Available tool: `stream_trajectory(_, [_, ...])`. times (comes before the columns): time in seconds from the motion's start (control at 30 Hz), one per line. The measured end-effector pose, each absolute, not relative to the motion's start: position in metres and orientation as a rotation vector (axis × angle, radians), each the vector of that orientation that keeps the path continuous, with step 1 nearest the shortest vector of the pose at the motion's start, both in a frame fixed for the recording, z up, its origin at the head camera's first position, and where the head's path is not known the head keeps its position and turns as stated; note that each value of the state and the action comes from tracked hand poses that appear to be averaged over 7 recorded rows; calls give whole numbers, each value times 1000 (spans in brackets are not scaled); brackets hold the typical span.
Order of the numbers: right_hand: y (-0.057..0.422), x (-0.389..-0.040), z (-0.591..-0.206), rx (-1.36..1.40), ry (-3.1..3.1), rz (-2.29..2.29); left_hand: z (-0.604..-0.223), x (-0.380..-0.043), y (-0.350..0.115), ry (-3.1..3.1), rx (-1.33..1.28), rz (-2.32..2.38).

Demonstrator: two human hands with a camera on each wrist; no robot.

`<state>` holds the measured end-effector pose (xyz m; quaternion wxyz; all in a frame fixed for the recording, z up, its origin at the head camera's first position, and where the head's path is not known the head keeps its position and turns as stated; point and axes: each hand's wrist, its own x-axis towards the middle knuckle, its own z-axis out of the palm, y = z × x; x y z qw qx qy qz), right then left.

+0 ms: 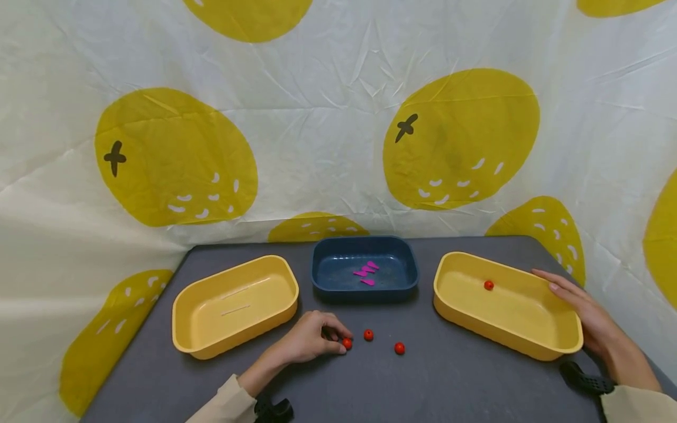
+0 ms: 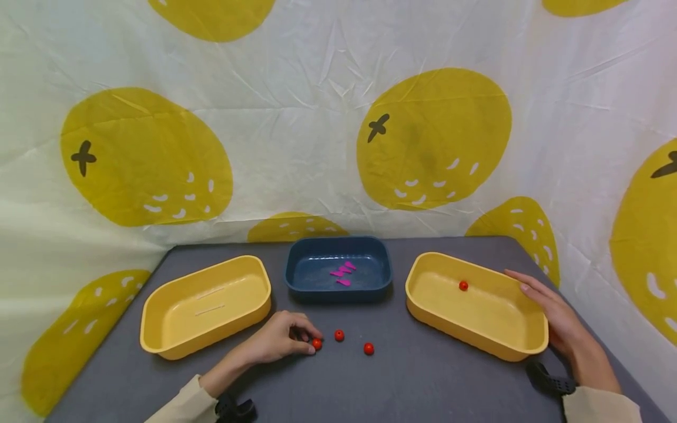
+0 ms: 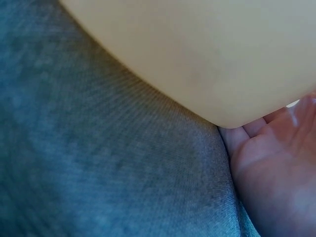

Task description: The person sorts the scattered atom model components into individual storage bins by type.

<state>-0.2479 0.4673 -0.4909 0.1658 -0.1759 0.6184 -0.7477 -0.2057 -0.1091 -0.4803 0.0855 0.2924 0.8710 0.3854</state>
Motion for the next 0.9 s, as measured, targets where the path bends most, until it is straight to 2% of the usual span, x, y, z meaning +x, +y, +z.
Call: stream_trajectory(0.9, [469, -250, -489, -432, 1849, -2080, -472, -205, -107, 2365, 600, 1507])
